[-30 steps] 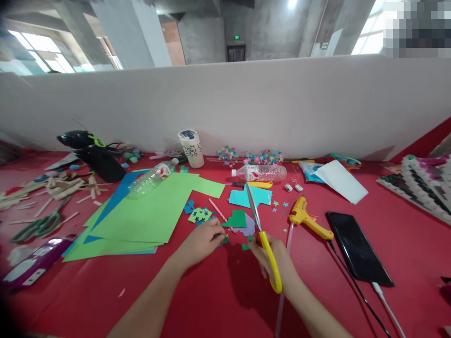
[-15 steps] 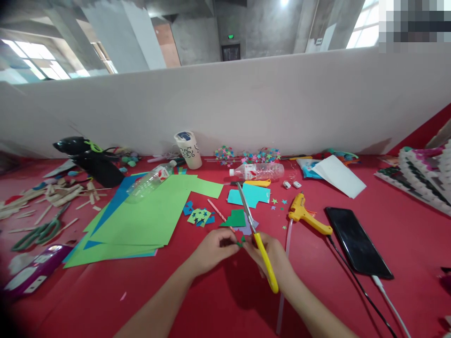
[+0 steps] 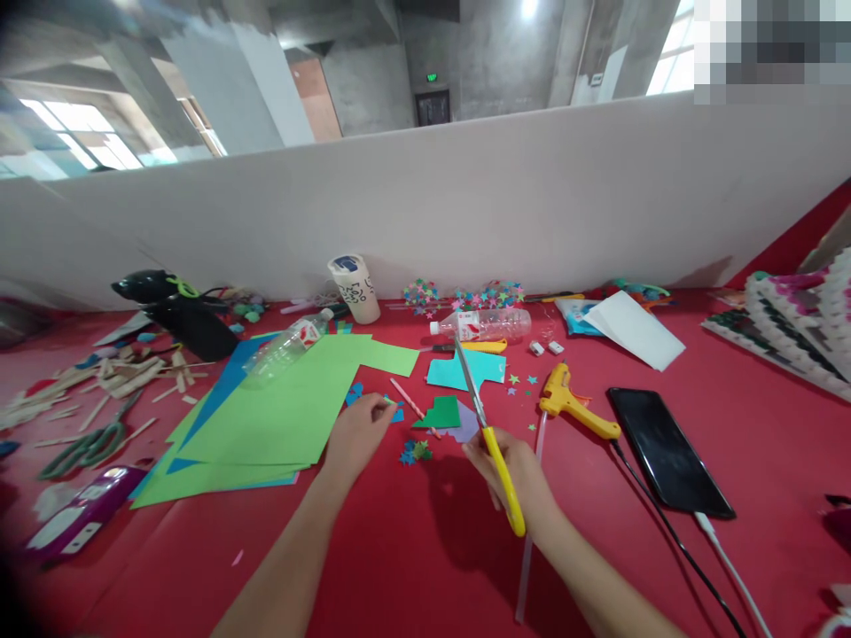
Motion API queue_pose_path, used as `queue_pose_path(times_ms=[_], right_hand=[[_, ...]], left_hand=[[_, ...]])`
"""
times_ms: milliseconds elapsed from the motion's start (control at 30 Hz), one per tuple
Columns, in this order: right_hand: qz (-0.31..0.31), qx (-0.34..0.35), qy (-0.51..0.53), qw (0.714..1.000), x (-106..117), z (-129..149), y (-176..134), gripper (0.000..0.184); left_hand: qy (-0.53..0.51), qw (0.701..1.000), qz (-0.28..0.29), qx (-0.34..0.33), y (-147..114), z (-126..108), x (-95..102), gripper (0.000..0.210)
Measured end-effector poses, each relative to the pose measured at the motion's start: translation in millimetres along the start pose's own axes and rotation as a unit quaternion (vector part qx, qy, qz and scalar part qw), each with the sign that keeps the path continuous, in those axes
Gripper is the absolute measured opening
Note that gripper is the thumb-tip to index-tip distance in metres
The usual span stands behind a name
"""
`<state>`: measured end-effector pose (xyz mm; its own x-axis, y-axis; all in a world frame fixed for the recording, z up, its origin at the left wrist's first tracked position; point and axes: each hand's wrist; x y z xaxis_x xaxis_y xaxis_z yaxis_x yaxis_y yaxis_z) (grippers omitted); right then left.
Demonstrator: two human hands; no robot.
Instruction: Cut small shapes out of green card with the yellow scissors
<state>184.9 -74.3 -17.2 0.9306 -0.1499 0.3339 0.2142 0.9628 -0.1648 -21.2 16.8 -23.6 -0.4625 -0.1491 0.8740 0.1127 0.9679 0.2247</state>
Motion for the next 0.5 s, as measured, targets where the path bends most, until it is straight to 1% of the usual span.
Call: queue_pose_path(times_ms=[67, 133, 233, 300, 400, 500], right_hand=[[0.003, 0.006, 0.008, 1.0, 2, 3, -1, 0.027], [0.0, 0.007, 0.01, 1.0, 3, 7, -2, 0.028], [-0.002, 0.015, 0.014, 1.0, 4, 12, -4, 0.028], [0.0, 0.018, 0.016, 1.0, 3, 12, -5, 0.029], [0.003, 0.001, 0.018, 1.0, 1, 10, -3, 0.029], [0.0, -0.011, 0.021, 1.0, -1, 7, -1, 0.028]], left_hand=[[-0.028, 0.996, 0.025, -0.084, -3, -10, -10.1, 0.019], [-0.032, 0.991, 0.036, -0.122, -6, -17, -21.2, 0.021], [-0.028, 0.99, 0.037, -0.136, -8, -20, -33.4, 0.023], [-0.033, 0.989, 0.043, -0.14, -7, -18, -36.7, 0.021], [-0.053, 0.988, 0.043, -0.139, -6, -15, -34.8, 0.016], [-0.093, 0.987, 0.025, -0.126, -7, -19, -26.1, 0.01]])
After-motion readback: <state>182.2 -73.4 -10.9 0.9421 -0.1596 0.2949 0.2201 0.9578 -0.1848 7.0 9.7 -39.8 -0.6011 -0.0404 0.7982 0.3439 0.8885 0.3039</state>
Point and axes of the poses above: each hand's wrist, its own y-axis towards the middle knuckle, its own x-axis out of the back of the hand, z = x × y, and after that the axes turned 5 degrees about -z, right-handed
